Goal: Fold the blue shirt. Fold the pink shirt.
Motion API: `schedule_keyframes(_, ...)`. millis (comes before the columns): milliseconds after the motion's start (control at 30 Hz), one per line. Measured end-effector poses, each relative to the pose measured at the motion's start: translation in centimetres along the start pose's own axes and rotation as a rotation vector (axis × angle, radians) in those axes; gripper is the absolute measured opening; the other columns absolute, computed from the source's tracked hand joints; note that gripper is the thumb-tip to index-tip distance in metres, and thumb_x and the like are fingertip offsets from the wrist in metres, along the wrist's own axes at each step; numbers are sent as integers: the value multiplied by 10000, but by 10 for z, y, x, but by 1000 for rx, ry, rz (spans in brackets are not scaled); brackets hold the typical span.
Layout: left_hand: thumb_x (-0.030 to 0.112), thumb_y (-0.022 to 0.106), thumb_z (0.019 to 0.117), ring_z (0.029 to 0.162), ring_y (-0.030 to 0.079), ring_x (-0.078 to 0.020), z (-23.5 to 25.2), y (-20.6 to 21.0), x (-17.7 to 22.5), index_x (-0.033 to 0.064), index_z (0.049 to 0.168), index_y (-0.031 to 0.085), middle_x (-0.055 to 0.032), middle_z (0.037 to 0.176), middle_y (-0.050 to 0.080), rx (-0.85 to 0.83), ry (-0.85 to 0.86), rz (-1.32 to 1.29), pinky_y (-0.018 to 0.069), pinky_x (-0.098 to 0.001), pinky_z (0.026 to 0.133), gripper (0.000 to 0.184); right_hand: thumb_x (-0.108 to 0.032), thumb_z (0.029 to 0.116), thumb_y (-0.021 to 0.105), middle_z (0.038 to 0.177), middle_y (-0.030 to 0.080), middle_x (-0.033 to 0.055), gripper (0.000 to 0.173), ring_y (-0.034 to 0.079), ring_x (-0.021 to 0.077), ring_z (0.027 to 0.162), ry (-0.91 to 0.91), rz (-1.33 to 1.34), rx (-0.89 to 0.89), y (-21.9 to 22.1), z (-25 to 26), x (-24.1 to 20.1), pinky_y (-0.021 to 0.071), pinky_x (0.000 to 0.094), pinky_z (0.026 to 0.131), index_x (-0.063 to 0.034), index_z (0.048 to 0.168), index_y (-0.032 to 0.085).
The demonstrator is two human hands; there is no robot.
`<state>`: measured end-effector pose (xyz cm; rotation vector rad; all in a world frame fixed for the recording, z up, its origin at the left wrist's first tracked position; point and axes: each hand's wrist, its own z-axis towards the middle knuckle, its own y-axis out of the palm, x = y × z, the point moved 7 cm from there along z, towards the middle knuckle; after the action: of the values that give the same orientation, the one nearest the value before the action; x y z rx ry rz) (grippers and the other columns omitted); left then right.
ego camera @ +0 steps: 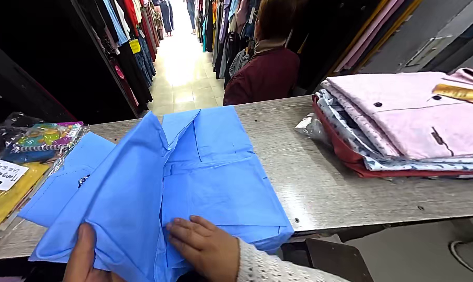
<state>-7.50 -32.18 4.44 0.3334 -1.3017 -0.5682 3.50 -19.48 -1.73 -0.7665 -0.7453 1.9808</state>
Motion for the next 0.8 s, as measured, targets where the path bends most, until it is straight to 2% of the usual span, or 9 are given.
schedule_keyframes(133, 46, 181, 1077, 935, 715, 24, -2, -1, -2, 91, 1050, 617, 89, 915, 765, -40, 31, -2, 588, -184, 862, 439, -332, 977, 610, 1299, 698, 126, 409, 649, 270, 1243, -125, -132, -9, 21, -7, -14, 487, 423, 1059, -19, 1226, 694)
schedule_keyframes(233, -67, 311, 1018, 920, 696, 73, -20, 18, -15, 157, 974, 691, 138, 909, 766, -154, -39, 70, 571, -146, 846, 444, -137, 939, 681, 1271, 707, 158, 308, 652, 305, 1240, -19, 221, -212, 0, -11, -18, 482, 461, 1078, 31, 1195, 709)
schedule_keyframes(300, 22, 504, 1009, 946, 694, 63, -43, 48, -34, 100, 949, 707, 97, 942, 776, -424, -111, 220, 553, -146, 876, 225, -44, 978, 605, 1160, 715, 239, 251, 697, 362, 1116, 230, 498, -366, -28, -17, -1, 531, 500, 999, 100, 1166, 686)
schedule_keyframes(333, 238, 565, 1022, 1128, 658, -23, -54, 62, -49, -17, 1124, 684, -1, 1141, 745, -737, -72, 394, 486, -222, 1029, 299, -36, 965, 609, 1017, 728, 235, 198, 727, 341, 969, 359, 502, -302, -43, -29, 15, 574, 487, 881, 98, 1081, 697)
schedule_keyframes(367, 455, 464, 1044, 1346, 556, -237, -66, 77, -65, -123, 1337, 562, -189, 1399, 612, -1094, 66, 622, 363, -439, 1174, 655, -44, 927, 633, 865, 723, 194, 138, 733, 274, 816, 472, 418, -158, -59, -50, 32, 593, 438, 746, 70, 957, 705)
schedule_keyframes(433, 549, 455, 1002, 1351, 524, -459, -81, 86, -91, -132, 1388, 524, -310, 1435, 540, -1393, 316, 975, 366, -698, 1075, 786, -86, 959, 556, 886, 720, 49, 183, 696, 75, 837, 724, 471, 45, -84, -98, 67, 578, 284, 758, 27, 1000, 694)
schedule_keyframes(533, 338, 597, 989, 1290, 582, -451, -69, 73, -90, -63, 1309, 631, -279, 1390, 593, -1347, 353, 1034, 425, -669, 1045, 515, -177, 1036, 419, 1152, 721, 25, 435, 730, 134, 996, 1116, 872, 187, -105, -142, 93, 632, 348, 858, -32, 1444, 457)
schedule_keyframes(667, 116, 589, 946, 1200, 635, -437, -17, 41, -67, -92, 1219, 678, -297, 1323, 623, -935, 278, 1133, 516, -540, 1004, 355, -259, 1052, 457, 1144, 730, 74, 480, 745, 192, 989, 1186, 766, 301, -116, -152, 94, 629, 372, 880, -12, 1459, 400)
schedule_keyframes(800, 211, 627, 903, 879, 699, -282, 6, 13, -78, -43, 1280, 654, -251, 1156, 665, -699, 250, 1261, 583, -389, 676, 456, -242, 987, 614, 1145, 729, 60, 528, 725, 111, 924, 1058, 524, 242, -106, -133, 97, 612, 297, 810, 20, 1422, 470)
